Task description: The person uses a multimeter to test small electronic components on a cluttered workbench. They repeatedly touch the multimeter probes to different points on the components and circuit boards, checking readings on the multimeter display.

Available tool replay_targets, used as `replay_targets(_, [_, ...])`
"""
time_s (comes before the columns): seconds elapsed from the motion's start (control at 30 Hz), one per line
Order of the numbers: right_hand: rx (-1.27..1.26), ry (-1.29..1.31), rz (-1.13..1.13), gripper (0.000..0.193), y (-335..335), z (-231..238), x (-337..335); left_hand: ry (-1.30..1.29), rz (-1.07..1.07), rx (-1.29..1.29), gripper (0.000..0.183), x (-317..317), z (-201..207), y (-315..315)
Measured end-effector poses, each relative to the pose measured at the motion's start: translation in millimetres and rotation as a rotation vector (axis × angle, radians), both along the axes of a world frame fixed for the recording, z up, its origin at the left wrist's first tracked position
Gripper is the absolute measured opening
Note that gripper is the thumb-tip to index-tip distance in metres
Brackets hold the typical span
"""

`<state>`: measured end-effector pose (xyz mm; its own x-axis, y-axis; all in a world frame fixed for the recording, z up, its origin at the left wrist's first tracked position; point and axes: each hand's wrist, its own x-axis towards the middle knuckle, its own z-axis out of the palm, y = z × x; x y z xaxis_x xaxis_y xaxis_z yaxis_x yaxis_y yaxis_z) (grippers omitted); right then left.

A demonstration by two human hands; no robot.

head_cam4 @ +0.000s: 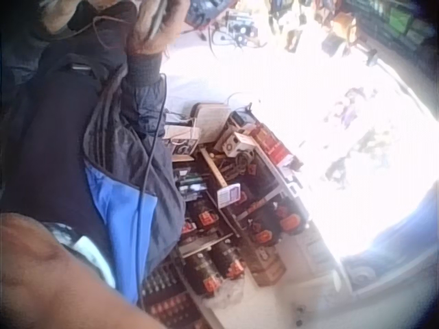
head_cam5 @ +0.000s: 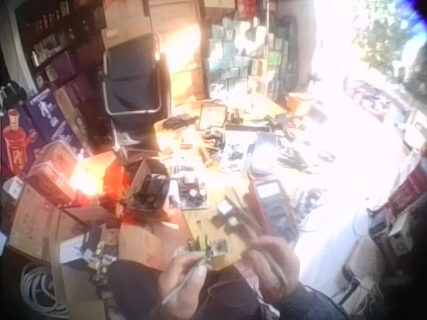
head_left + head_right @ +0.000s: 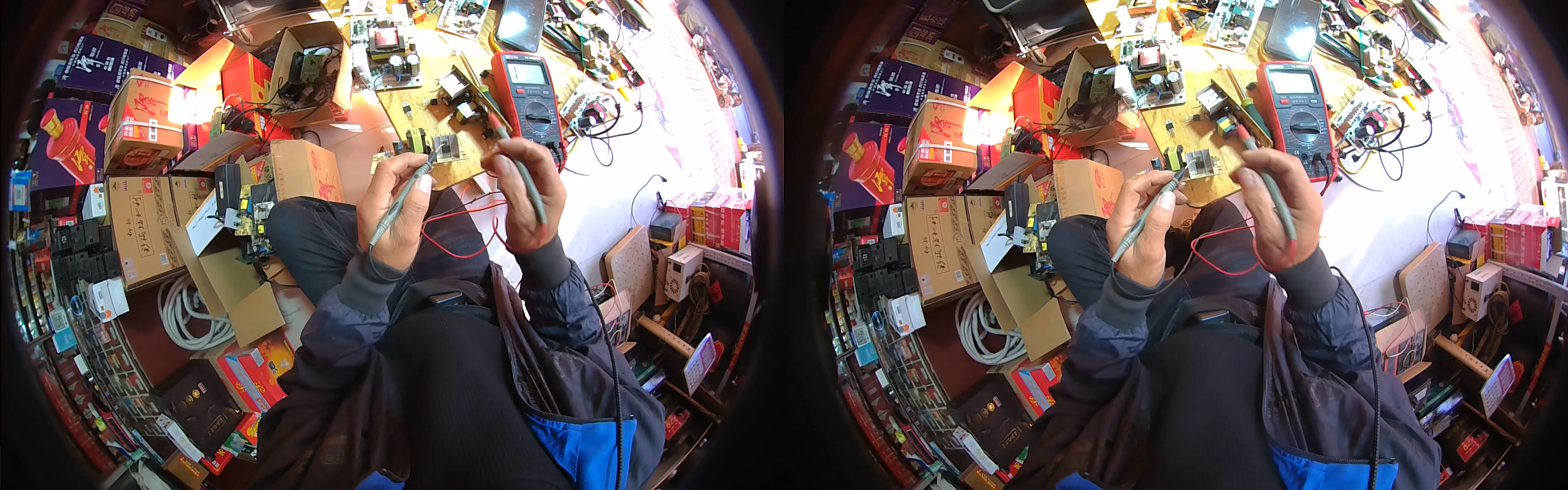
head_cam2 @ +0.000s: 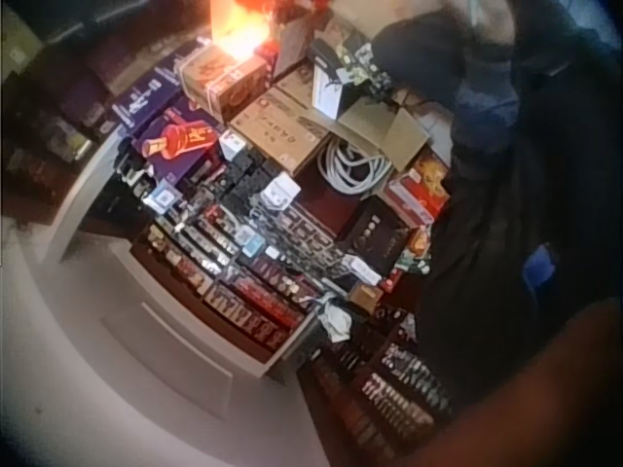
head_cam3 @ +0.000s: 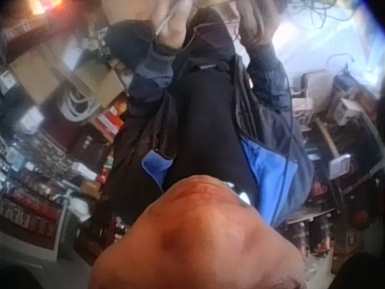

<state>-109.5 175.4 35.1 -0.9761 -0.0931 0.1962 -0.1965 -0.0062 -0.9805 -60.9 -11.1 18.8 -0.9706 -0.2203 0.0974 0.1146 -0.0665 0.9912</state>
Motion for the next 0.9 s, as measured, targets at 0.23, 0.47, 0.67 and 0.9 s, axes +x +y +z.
replay_targets(0.23, [0.125, 0.050, 0.073, 0.028, 19, 8, 20, -0.002, -0.023, -0.088, 0.025, -6, 3, -3])
replay_targets(0.47, [0.228, 0.197, 0.061, 0.020, 8, 4, 5, 0.021, -0.045, -0.356, 0.024, -13, 3, -11])
replay_targets(0.67, [0.285, 0.268, 0.054, 0.019, 3, 3, -4, -0.036, 0.003, -0.285, 0.023, -15, 10, -7])
replay_targets(0.9, [0.272, 0.347, 0.065, 0.016, 0, 5, -19, 0.015, -0.020, -0.410, 0.024, -20, 14, -12])
